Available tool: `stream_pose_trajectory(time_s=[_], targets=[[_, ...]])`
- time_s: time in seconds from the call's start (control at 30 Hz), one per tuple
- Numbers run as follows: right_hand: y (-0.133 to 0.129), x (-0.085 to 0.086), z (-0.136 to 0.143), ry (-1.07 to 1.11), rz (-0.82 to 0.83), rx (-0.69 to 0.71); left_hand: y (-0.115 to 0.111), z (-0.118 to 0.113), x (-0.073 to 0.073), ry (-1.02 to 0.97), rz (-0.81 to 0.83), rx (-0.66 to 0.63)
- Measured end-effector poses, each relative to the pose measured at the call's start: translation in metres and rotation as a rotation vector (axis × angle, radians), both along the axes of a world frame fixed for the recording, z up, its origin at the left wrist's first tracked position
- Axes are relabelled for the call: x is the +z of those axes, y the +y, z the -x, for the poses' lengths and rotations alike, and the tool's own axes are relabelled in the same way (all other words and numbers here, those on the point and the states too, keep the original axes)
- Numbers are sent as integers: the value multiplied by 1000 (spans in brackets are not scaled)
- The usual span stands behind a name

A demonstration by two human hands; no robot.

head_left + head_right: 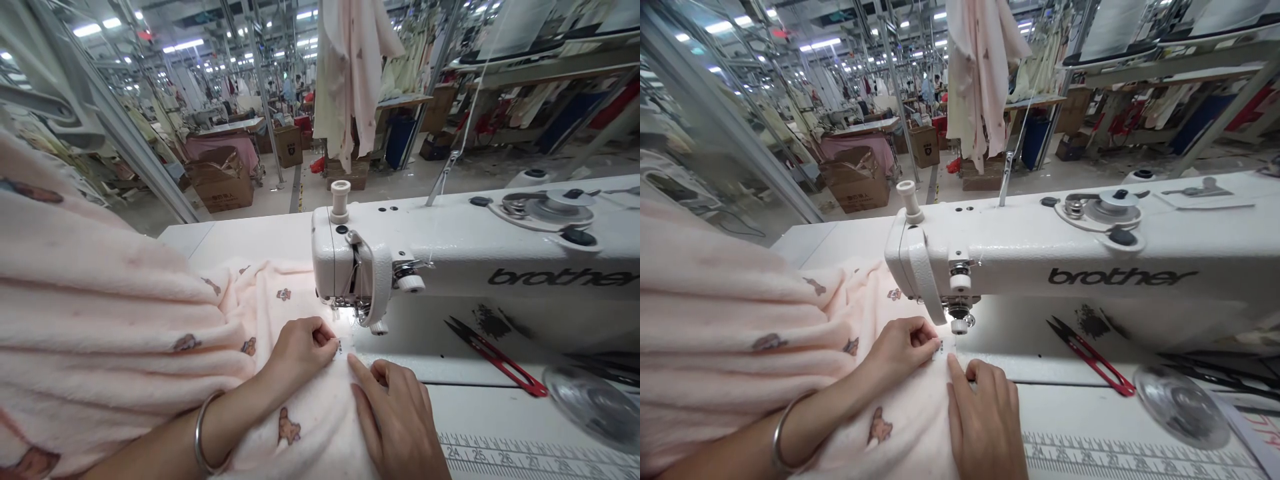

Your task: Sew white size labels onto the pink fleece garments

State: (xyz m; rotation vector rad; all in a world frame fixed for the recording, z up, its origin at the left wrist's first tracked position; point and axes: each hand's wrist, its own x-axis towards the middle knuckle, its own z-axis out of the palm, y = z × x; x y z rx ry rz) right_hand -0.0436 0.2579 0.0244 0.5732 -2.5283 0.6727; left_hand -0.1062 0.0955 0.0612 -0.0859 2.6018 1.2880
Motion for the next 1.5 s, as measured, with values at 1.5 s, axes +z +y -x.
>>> stream_pose_trajectory(time_s=[1.5], targets=[[1, -4, 1, 10, -26, -19, -42, -38, 5, 584, 475, -854]])
